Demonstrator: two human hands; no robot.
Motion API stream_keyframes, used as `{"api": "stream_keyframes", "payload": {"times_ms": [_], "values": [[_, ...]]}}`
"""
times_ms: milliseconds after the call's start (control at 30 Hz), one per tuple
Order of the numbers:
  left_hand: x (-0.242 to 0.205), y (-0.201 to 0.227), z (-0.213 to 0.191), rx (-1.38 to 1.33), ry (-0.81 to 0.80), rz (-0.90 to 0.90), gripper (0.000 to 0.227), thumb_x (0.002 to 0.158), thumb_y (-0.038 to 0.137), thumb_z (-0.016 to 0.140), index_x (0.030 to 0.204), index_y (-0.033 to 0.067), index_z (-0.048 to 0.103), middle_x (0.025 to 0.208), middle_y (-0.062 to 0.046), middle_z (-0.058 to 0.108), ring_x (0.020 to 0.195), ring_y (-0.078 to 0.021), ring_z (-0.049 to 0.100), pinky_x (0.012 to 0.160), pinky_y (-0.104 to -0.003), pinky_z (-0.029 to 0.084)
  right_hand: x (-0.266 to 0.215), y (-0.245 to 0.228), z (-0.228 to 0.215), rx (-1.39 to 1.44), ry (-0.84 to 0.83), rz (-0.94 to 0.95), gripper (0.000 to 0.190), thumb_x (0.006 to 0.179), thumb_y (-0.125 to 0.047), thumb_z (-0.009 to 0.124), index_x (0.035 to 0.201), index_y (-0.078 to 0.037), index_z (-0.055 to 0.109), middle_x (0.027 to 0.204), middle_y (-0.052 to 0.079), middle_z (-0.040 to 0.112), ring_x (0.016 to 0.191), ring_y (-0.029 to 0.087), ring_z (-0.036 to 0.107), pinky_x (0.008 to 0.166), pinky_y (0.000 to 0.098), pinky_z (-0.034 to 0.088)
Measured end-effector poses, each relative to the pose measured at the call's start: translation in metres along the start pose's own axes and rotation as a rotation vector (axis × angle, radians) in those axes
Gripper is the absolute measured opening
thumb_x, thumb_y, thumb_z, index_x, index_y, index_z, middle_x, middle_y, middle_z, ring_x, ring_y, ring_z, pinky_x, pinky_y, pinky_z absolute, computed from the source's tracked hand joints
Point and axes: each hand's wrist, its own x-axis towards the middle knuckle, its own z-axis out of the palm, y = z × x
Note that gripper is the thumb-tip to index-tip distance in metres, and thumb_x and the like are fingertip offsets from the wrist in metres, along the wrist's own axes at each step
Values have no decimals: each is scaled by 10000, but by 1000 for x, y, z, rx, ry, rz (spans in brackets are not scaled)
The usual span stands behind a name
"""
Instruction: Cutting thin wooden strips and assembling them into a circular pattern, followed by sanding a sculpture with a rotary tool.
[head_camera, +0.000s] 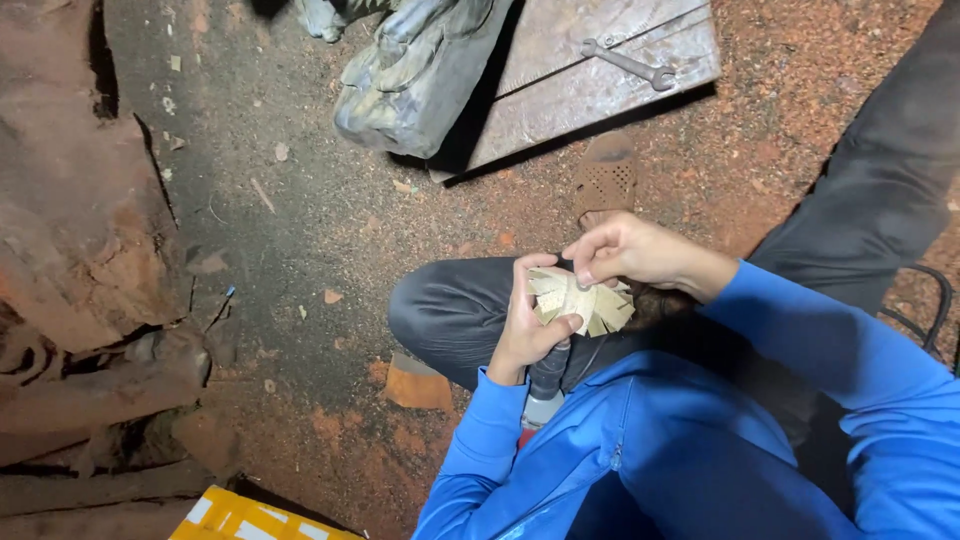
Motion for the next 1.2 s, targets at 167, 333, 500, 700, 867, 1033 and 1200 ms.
{"api": "stream_keyframes", "payload": {"times_ms": [167, 333, 500, 700, 867, 1033, 1200], "values": [[-4, 0, -2, 41, 30, 20, 762, 743, 120, 864, 1347, 22, 410, 1095, -154, 699, 1015, -188, 641, 856, -331, 510, 3, -4, 5, 0, -26, 39, 147, 734, 3, 831, 859, 24, 757, 676, 73, 680, 529, 60, 543, 452, 178, 432], [-4, -1, -3, 38, 36, 31, 768, 728, 123, 873, 1342, 32, 421, 1095, -135, 699, 1017, -170, 640, 859, -325, 514, -8, 12, 2, -184, 3, -131, 146, 781, -32, 816, 925, -28, 787, 860, 109, 758, 618, 90, 585, 543, 223, 496], [-5, 3, -3, 48, 40, 21, 754, 722, 111, 863, 1334, 24, 431, 1093, -147, 705, 1023, -189, 656, 854, -343, 528, -24, 24, 0, -547, 83, -449, 73, 871, -183, 801, 940, -177, 825, 997, 17, 795, 644, 128, 637, 595, 264, 508], [-5, 3, -3, 62, 25, 18, 786, 722, 161, 887, 1340, 25, 421, 1121, -156, 719, 1051, -225, 685, 898, -374, 537, -37, 9, 1, -668, 122, -625, 143, 869, -164, 792, 1005, -122, 795, 1120, 84, 780, 709, 217, 704, 632, 344, 564], [-6, -2, -6, 132, 30, 22, 783, 711, 151, 893, 1328, 32, 425, 1115, -159, 732, 1034, -249, 706, 888, -394, 546, -60, -16, -8, -776, 38, -548, 91, 861, -214, 768, 911, -145, 799, 1051, 56, 796, 696, 236, 665, 635, 377, 535], [-5, 5, -3, 161, 48, -27, 775, 700, 150, 893, 1317, 47, 437, 1108, -142, 738, 1045, -258, 702, 910, -408, 538, -70, -19, -3, -864, 34, -610, 12, 854, -141, 748, 847, -149, 743, 978, 25, 788, 708, 262, 665, 650, 380, 547], [-6, 4, -5, 185, 67, -31, 777, 701, 204, 897, 1314, 59, 442, 1114, -136, 743, 1053, -261, 701, 915, -422, 540, -73, -24, -26, -1039, 65, -658, 169, 887, -235, 717, 730, -191, 673, 824, 1, 749, 712, 249, 659, 650, 371, 539]]}}
